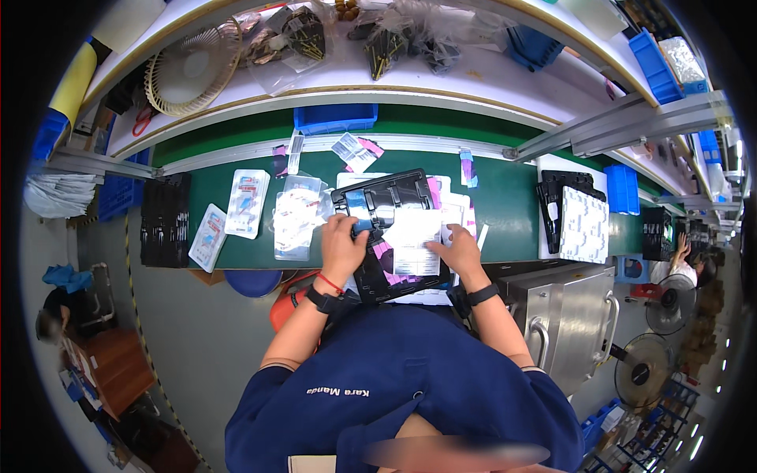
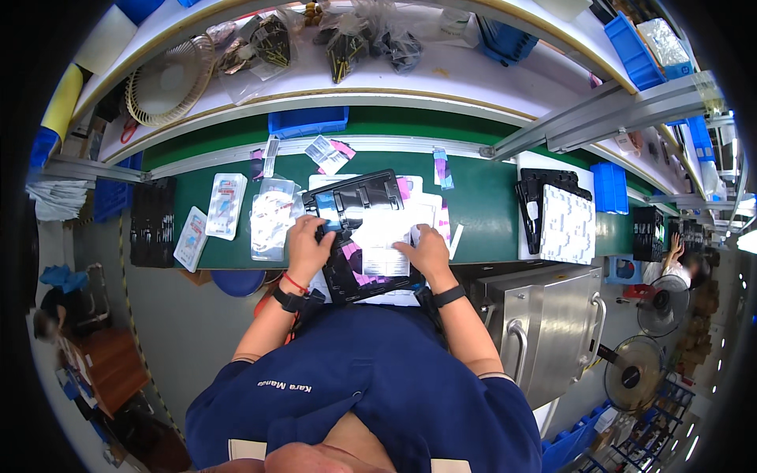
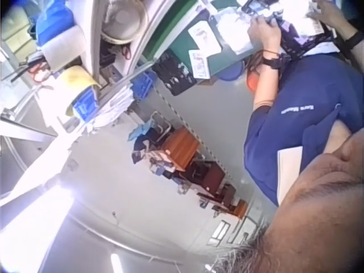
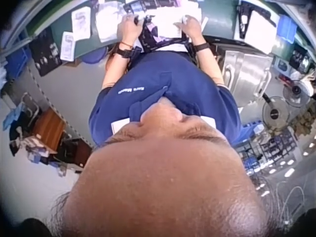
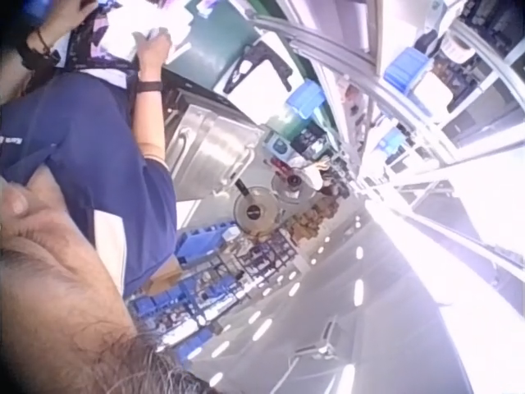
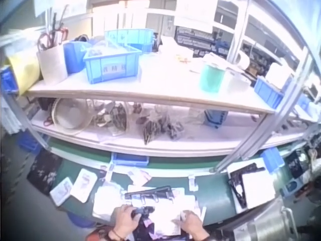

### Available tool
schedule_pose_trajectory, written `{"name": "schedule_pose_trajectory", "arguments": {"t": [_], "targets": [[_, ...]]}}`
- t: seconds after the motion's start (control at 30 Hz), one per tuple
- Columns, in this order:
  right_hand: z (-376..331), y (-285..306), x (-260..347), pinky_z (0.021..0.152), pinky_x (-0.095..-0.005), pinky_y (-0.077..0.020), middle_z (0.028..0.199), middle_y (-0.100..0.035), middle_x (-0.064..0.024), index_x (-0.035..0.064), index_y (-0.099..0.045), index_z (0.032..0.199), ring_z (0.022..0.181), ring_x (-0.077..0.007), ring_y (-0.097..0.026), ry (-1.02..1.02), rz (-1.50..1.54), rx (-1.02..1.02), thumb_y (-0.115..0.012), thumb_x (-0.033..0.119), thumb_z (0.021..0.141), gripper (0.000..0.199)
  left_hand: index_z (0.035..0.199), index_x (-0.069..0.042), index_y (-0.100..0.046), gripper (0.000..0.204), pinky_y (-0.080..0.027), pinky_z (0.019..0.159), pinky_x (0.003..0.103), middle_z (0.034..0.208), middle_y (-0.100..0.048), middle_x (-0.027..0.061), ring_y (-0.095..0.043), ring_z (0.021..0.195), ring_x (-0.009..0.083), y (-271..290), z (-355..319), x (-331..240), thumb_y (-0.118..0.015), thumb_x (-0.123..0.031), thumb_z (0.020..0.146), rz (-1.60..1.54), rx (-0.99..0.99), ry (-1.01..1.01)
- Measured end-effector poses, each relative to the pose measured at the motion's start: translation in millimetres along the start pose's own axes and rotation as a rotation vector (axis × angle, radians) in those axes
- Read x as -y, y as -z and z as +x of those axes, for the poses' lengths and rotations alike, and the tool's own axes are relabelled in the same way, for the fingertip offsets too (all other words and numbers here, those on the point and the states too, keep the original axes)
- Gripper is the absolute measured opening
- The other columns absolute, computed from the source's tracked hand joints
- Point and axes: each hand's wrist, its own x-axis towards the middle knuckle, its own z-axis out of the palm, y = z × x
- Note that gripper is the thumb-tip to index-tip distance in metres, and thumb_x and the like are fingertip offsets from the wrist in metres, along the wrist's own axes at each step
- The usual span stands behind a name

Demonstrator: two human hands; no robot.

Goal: Placing electronic components and small bags into a tray and using a vacuum sealer.

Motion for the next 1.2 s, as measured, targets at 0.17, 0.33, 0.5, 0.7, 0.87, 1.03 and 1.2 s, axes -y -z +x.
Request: {"name": "schedule_pose_trajectory", "arguments": {"t": [0.17,0.33,0.5,0.7,0.87,1.03,1.2], "targets": [[7,-21,-5,0.067,-0.0372,-0.0483,0.085,-0.062,-0.0183,0.0006,-0.060,0.090,0.077,-0.0291,-0.061,-0.046,0.081,-0.025,-0.076,0.030,0.062,0.044,0.090,-0.004,-0.061,0.031,-0.039,0.079,0.038,0.091,-0.057,0.0151,-0.051,0.087,0.0314,-39,-3,-20,-0.070,-0.020,0.065,0.034,0.185,-0.020],[13,-38,-54,0.053,-0.0261,-0.0443,0.068,-0.061,-0.0084,0.0002,-0.057,0.081,0.059,-0.0126,-0.057,-0.103,0.568,-0.091,-0.070,0.008,0.068,0.020,0.088,-0.007,-0.062,0.033,-0.039,0.077,0.038,0.088,-0.052,0.0124,-0.048,0.087,0.0312,-49,1,-30,-0.073,-0.024,0.062,0.080,0.140,0.038],[10,-18,-67,0.058,-0.0214,-0.0434,0.075,-0.062,-0.0059,-0.0011,-0.053,0.092,0.066,-0.0084,-0.056,-0.155,1.002,-0.069,-0.054,-0.002,0.081,0.011,0.083,-0.008,-0.063,0.029,-0.038,0.077,0.040,0.090,-0.051,0.0111,-0.047,0.088,0.0304,-51,1,-40,-0.074,-0.024,0.062,0.100,0.141,0.077],[7,10,-65,0.069,-0.0235,-0.0464,0.088,-0.062,-0.0090,-0.0019,-0.052,0.096,0.075,-0.0115,-0.059,-0.193,1.150,-0.068,-0.049,-0.004,0.083,0.013,0.081,-0.012,-0.064,0.021,-0.035,0.075,0.041,0.091,-0.052,0.0086,-0.046,0.092,0.0300,-66,0,-29,-0.072,-0.022,0.064,0.078,0.107,0.090],[4,14,-64,0.068,-0.0236,-0.0460,0.087,-0.062,-0.0085,-0.0025,-0.053,0.096,0.076,-0.0114,-0.059,-0.233,1.194,-0.104,-0.050,-0.003,0.084,0.013,0.078,-0.007,-0.062,0.013,-0.037,0.072,0.038,0.083,-0.056,0.0086,-0.049,0.080,0.0283,-52,2,-28,-0.068,-0.014,0.068,-0.206,-0.124,-0.046],[-8,0,-22,0.071,-0.0239,-0.0459,0.087,-0.062,-0.0064,-0.0020,-0.054,0.098,0.078,-0.0113,-0.058,-0.232,1.272,0.108,-0.048,0.004,0.086,0.015,0.075,-0.004,-0.057,0.010,-0.039,0.075,0.039,0.087,-0.055,0.0095,-0.052,0.086,0.0288,-24,-3,-60,-0.062,-0.005,0.066,-0.142,-0.218,-0.526],[-17,1,25,0.080,-0.0294,-0.0449,0.106,-0.056,-0.0084,0.0008,-0.048,0.108,0.094,-0.0145,-0.055,-0.249,1.792,0.242,-0.042,0.018,0.092,0.024,0.070,-0.003,-0.055,0.009,-0.038,0.081,0.043,0.089,-0.054,0.0118,-0.050,0.099,0.0309,-28,-12,-63,-0.059,-0.008,0.065,-0.004,-0.122,-0.646]]}}
